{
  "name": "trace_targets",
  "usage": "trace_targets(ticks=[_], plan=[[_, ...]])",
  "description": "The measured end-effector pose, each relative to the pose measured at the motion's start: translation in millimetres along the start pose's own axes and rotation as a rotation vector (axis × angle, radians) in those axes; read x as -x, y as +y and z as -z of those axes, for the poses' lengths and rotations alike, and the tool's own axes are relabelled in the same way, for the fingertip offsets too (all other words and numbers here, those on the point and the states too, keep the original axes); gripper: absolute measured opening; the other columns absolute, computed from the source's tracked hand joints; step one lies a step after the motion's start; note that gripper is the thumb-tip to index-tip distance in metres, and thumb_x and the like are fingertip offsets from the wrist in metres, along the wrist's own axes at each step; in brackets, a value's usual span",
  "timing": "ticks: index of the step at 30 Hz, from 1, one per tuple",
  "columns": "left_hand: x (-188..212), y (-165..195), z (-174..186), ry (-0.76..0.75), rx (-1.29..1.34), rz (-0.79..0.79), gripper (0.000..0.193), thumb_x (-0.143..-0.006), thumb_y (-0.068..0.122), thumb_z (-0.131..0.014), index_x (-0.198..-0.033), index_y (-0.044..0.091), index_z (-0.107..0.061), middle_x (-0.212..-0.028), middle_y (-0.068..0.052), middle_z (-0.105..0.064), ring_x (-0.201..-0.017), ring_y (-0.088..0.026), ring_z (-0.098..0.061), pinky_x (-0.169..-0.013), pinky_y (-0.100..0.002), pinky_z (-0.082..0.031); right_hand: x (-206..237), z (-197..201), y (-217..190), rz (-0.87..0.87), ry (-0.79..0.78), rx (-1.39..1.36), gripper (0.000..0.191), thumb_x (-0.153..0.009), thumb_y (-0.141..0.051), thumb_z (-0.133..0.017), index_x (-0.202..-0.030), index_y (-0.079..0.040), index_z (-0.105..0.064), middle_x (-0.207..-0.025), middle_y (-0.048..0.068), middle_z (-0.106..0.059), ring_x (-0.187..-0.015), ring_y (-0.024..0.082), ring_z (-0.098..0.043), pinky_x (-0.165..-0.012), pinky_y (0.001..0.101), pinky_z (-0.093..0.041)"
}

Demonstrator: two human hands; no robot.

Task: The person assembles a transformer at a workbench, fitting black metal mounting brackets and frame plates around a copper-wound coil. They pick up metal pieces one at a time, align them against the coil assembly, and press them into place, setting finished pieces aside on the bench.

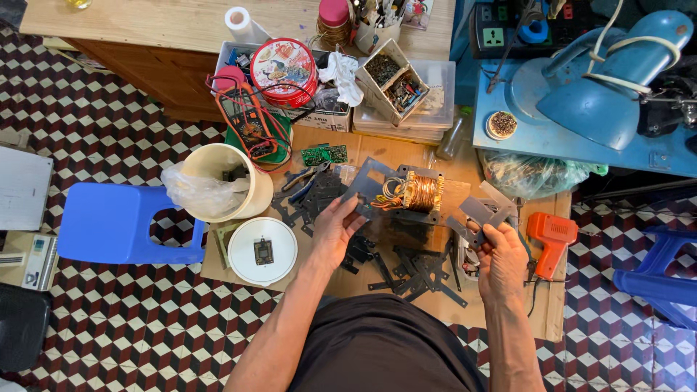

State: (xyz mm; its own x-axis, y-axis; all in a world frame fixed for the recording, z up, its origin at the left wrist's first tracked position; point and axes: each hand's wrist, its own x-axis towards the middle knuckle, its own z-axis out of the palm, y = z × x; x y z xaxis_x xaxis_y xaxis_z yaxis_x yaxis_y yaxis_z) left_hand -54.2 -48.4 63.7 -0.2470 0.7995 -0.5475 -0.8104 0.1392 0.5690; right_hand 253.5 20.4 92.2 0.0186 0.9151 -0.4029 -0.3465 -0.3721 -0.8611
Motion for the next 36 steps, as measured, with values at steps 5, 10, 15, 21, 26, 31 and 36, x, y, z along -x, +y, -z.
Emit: trace_targets(ticks=[5, 10, 15, 21, 26, 31, 36], plan=[[5.0, -8.3, -27.4, 0.045, -0.19, 0.023, 0.033, -0.09, 0.015, -0.072, -0.121, 0.005, -0.064, -0.1, -0.001, -0.073, -0.087, -0.012, -0.07, -0.078, -0.027, -0.063, -5.2, 1.8, -2.1, -0.024, -0.002, 0.025, 0.017, -0.103, -0.009, -0.057, -0.119, -0.002, -0.059, -0.106, 0.013, -0.073, -0.09, 0.012, -0.067, -0.081, 0.0271, -0.053], [10.2, -11.4, -39.9, 0.071, -0.301, -0.001, 0.032, -0.092, 0.014, -0.074, -0.119, 0.005, -0.061, -0.103, -0.005, -0.074, -0.084, -0.014, -0.07, -0.076, -0.027, -0.06, -6.7, 5.0, -1.6, -0.037, -0.003, 0.041, 0.016, -0.103, -0.008, -0.057, -0.117, -0.002, -0.059, -0.106, 0.013, -0.073, -0.088, 0.011, -0.067, -0.08, 0.0253, -0.054], [10.7, -12.5, -40.6, 0.032, -0.395, -0.049, 0.03, -0.093, 0.012, -0.073, -0.119, 0.002, -0.06, -0.103, -0.008, -0.076, -0.086, -0.012, -0.072, -0.076, -0.025, -0.062, -10.0, 3.4, 3.2, -0.076, 0.006, 0.079, 0.015, -0.101, -0.008, -0.056, -0.114, -0.002, -0.061, -0.104, 0.013, -0.073, -0.088, 0.01, -0.07, -0.076, 0.0237, -0.054], [10.4, -2.8, -41.7, -0.024, -0.42, -0.033, 0.044, -0.093, 0.005, -0.066, -0.136, 0.002, -0.055, -0.103, -0.009, -0.073, -0.083, -0.014, -0.072, -0.076, -0.026, -0.063, -16.6, -4.5, 8.6, -0.043, -0.052, 0.092, 0.016, -0.102, -0.008, -0.061, -0.116, -0.002, -0.065, -0.102, 0.011, -0.075, -0.076, 0.006, -0.058, -0.069, 0.0203, -0.047], [13.2, -1.4, -45.0, -0.018, -0.484, -0.025, 0.053, -0.095, 0.006, -0.065, -0.145, 0.004, -0.05, -0.102, -0.01, -0.073, -0.081, -0.014, -0.072, -0.072, -0.026, -0.062, -17.8, -20.1, 6.0, 0.105, -0.062, 0.267, 0.021, -0.1, -0.008, -0.064, -0.119, 0.001, -0.065, -0.098, 0.003, -0.07, -0.08, 0.006, -0.06, -0.072, 0.0211, -0.048], [11.6, -2.5, -45.7, -0.052, -0.536, -0.109, 0.054, -0.097, 0.008, -0.066, -0.148, 0.002, -0.049, -0.104, -0.011, -0.074, -0.08, -0.013, -0.07, -0.071, -0.025, -0.061, -19.0, -31.7, 0.1, 0.071, -0.065, 0.291, 0.022, -0.099, -0.008, -0.061, -0.119, 0.003, -0.063, -0.099, 0.004, -0.072, -0.084, 0.007, -0.064, -0.077, 0.0222, -0.052], [11.2, -3.1, -41.1, -0.017, -0.452, 0.016, 0.059, -0.095, 0.009, -0.065, -0.15, 0.007, -0.045, -0.108, -0.011, -0.073, -0.083, -0.014, -0.073, -0.075, -0.026, -0.064, -25.7, -34.0, 7.3, 0.071, -0.097, 0.195, 0.024, -0.1, -0.008, -0.06, -0.12, 0.004, -0.062, -0.104, 0.004, -0.07, -0.089, 0.008, -0.066, -0.081, 0.0214, -0.054]])
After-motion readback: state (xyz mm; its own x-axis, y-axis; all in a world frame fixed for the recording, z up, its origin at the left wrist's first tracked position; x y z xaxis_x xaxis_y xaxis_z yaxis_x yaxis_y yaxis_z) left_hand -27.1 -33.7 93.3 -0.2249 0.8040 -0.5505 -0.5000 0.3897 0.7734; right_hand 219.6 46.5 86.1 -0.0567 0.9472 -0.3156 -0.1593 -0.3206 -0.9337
